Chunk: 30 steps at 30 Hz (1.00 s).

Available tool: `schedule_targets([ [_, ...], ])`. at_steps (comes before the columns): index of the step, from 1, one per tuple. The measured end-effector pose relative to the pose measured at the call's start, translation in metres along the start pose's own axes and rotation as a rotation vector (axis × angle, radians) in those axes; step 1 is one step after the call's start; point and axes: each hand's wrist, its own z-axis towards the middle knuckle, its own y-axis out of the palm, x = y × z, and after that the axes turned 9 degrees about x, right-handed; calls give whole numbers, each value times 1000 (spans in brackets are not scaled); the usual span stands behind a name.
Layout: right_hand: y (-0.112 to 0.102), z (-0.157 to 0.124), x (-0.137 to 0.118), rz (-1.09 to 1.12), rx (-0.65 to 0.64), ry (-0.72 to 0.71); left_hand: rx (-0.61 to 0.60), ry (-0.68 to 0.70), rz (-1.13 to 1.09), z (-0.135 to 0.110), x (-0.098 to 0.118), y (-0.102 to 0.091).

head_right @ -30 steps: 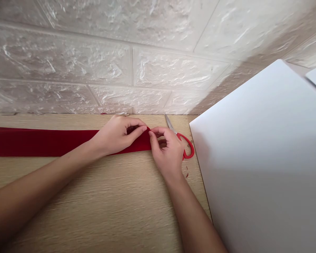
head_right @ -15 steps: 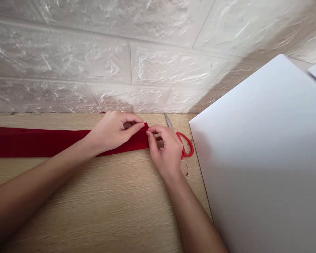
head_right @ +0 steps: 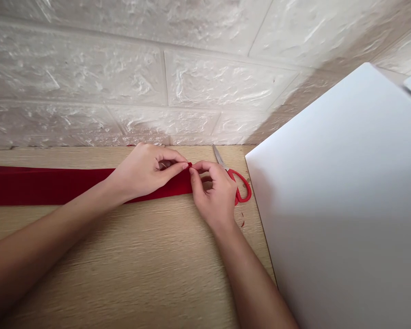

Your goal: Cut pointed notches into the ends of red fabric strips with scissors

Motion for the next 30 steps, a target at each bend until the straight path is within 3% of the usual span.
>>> schedule_targets([
  [30, -1, 1, -2, 25, -19, 33, 24, 13, -31, 1, 1, -2],
])
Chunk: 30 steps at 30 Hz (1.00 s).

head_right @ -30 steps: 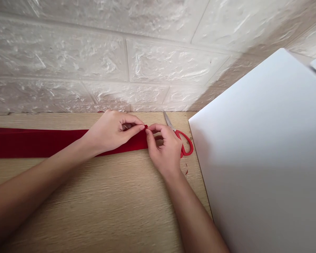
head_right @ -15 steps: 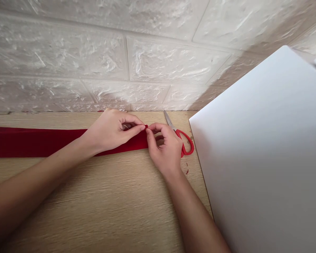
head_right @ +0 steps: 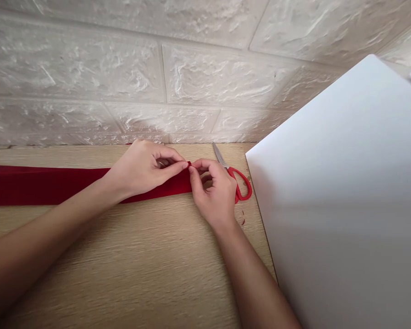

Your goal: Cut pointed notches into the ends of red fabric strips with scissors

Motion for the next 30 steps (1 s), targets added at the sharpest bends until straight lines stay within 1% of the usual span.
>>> schedule_targets([
  [5, 0, 0, 1, -5, -4, 28, -37, 34, 36, 0, 0, -1],
  [11, 1, 1, 0, 33, -12, 60, -80, 18, 17, 1, -1, -3],
  [17, 1, 1, -1, 34, -15, 76, -106, 68, 78, 0, 1, -5],
  [21, 0, 2, 0, 24, -19, 83, -130, 94, 63, 0, 2, -4],
  [27, 0, 1, 2, 62, -39, 92, -115, 138, 172, 0, 2, -1],
  [30, 0, 1, 4, 94, -48, 113, -106, 147, 170, 0, 3, -1],
])
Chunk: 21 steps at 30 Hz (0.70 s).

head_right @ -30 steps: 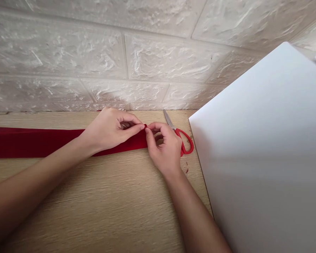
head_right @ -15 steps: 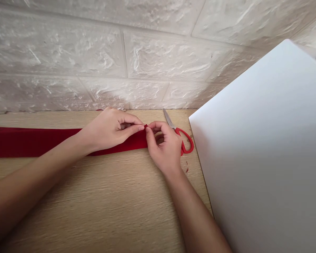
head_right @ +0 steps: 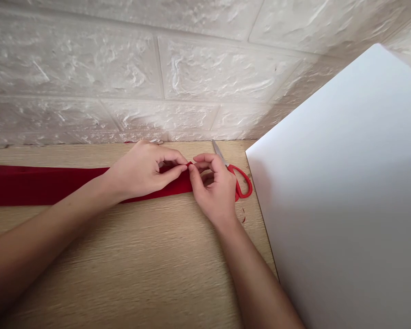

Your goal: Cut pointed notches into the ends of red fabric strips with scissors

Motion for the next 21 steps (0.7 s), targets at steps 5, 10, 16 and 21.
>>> schedule_targets([
  [5, 0, 2, 0, 29, -36, 55, 28, 0, -42, -1, -1, 2],
  [10, 0, 3, 1, 54, -32, 81, 54, -15, -53, -1, -4, 5],
  [16, 1, 2, 0, 50, 15, 82, 99, -115, -183, -2, -7, 6],
  [21, 2, 3, -2, 35, 46, 51, 92, -95, -149, -1, -7, 6],
])
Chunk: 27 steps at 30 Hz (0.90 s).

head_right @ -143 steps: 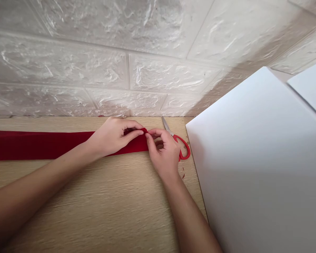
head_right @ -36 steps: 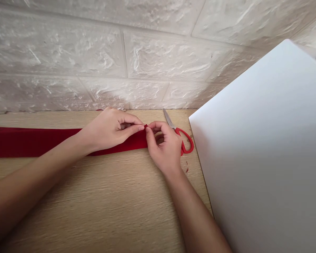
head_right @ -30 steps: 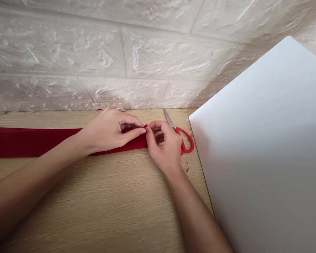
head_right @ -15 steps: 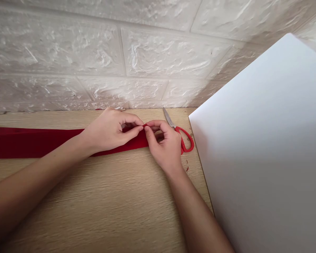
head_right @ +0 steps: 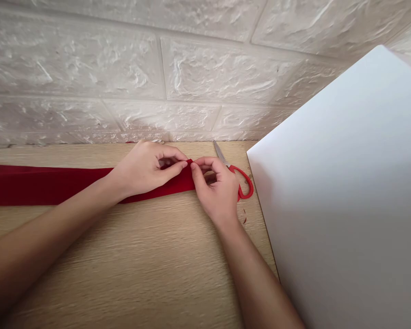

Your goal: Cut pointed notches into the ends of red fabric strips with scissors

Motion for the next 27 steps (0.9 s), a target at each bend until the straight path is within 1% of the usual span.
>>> schedule_targets([
  [3, 0, 0, 0, -13, 16, -34, -5, 27, 31, 0, 1, 0],
  [7, 0, -1, -1, -49, 32, -83, -4, 21, 33, 0, 1, 1],
  [14, 0, -1, 1, -30, 19, -95, -4, 38, 37, 0, 2, 1],
  [20, 0, -1, 1, -49, 20, -132, -5, -29, 48, 0, 4, 0],
  [27, -2, -3, 0, -94, 19, -223, 15, -95, -21, 1, 3, 0],
])
